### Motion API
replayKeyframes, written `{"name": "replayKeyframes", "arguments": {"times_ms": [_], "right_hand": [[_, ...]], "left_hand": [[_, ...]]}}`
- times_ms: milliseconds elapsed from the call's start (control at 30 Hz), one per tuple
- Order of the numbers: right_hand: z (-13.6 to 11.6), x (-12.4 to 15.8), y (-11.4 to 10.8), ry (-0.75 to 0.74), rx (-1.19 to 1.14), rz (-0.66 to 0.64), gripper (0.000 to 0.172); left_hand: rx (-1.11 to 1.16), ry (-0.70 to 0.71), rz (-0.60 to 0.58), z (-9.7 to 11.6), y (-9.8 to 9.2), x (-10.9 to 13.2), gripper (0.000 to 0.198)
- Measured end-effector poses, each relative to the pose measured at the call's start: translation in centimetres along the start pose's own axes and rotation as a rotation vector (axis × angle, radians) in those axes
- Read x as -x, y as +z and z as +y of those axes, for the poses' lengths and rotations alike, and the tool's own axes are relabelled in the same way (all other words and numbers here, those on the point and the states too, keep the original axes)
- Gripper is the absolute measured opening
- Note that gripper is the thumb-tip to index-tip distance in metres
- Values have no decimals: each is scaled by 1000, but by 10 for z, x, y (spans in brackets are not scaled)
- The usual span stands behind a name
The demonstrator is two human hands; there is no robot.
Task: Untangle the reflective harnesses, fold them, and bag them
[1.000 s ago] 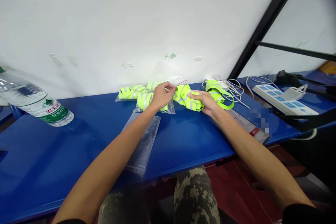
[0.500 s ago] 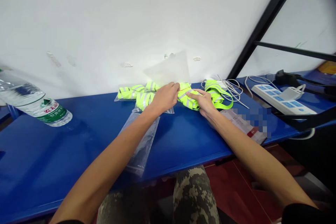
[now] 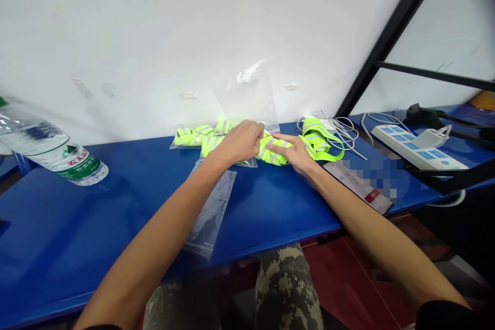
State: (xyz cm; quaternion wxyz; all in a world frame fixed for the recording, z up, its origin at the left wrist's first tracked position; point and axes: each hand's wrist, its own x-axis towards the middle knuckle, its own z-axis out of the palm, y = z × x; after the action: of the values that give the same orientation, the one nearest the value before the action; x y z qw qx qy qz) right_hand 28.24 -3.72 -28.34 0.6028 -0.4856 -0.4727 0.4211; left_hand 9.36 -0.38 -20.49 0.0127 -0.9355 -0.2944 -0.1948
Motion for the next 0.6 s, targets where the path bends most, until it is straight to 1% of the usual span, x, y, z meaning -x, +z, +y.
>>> {"name": "replayKeyframes", "arguments": {"times_ms": [100,167,233,367,433,500,600], "right_hand": [[0,1,2,20,-66,29,55],[-1,0,1,-13,-96,46,51],[-2,-1,-1,-29,-117,31,49],[-5,0,-4,88,-182,-19,54],[-6,2,-3,108,-207,-29,54],[-7,2,-1,106,-224,-23,52],[-9,3,1,118,-241,30,51]], "left_hand": [[-14,23,5,-2,-2,-1,16],[-9,20,-8,-3,-4,-1,17],[-12,11,-35,-4,-9,-1,18],[52,-16,-143,-2,-23,1,18],[116,-43,-184,-1,-29,2,16],[160,-74,-191,-2,-31,3,15],[168,-99,-176,-5,-29,3,13]]}}
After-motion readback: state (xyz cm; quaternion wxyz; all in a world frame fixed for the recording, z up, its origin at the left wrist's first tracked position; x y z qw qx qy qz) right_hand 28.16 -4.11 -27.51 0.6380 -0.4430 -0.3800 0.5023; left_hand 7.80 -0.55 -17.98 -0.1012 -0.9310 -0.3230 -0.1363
